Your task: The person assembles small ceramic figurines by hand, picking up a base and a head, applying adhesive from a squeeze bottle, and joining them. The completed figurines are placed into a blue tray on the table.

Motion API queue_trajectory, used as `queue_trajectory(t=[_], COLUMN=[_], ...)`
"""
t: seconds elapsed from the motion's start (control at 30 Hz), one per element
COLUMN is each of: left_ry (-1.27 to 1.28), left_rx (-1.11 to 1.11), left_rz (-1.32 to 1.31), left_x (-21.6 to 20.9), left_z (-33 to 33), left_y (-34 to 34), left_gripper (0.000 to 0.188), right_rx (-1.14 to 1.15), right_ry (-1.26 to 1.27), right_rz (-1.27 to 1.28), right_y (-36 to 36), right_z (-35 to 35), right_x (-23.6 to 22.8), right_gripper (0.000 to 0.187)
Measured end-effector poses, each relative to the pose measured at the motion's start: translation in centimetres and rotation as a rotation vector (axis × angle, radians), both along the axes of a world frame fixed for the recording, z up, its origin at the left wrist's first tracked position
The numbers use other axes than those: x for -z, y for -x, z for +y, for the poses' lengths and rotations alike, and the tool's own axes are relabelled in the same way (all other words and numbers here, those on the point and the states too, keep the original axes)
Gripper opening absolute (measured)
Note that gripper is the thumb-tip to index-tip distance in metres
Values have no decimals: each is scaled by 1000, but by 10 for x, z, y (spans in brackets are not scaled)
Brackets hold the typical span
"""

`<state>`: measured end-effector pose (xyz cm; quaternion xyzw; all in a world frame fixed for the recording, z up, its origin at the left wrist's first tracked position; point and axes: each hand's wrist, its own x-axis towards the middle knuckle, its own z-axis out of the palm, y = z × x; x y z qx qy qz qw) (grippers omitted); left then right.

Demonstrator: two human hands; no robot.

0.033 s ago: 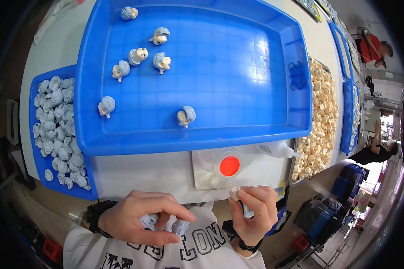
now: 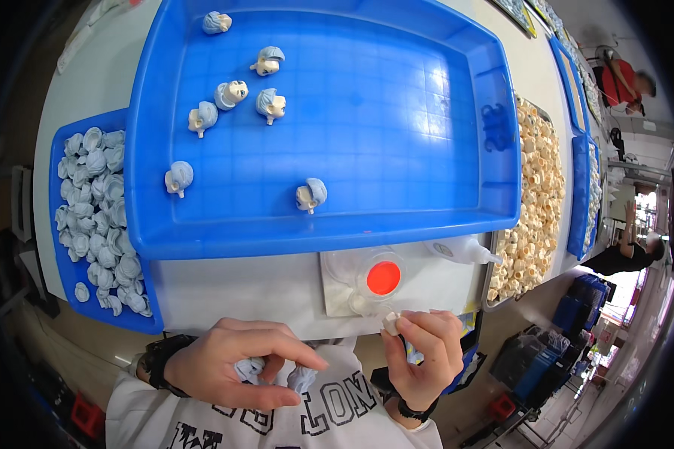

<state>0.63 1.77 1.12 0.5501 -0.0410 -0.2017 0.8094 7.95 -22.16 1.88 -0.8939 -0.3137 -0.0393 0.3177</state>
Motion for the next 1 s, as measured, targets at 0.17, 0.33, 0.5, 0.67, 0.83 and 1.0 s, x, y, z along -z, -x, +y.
queue_trajectory(t=[0.17, 0.33, 0.5, 0.67, 0.83, 1.0], left_ry=[-15, 118, 127, 137, 131, 152], left_rx=[-2, -112, -43, -89, -116, -121], left_rz=[19, 86, 77, 128, 94, 84], left_x=[-2, 3, 5, 3, 12, 12], left_z=[2, -4, -2, 0, -3, -1], left_y=[-2, 6, 2, 10, 13, 14], left_gripper=[34, 38, 34, 34, 37, 37], right_rx=[-27, 30, 84, 183, 234, 229], right_ry=[-151, -422, -457, -346, -175, -135], right_rz=[-46, 33, 237, 355, 393, 379], right_y=[1, 1, 1, -2, 2, 0], right_z=[-5, -4, -3, 0, 0, 5], right_x=[5, 2, -1, -7, -3, -4], right_gripper=[37, 37, 34, 28, 22, 21])
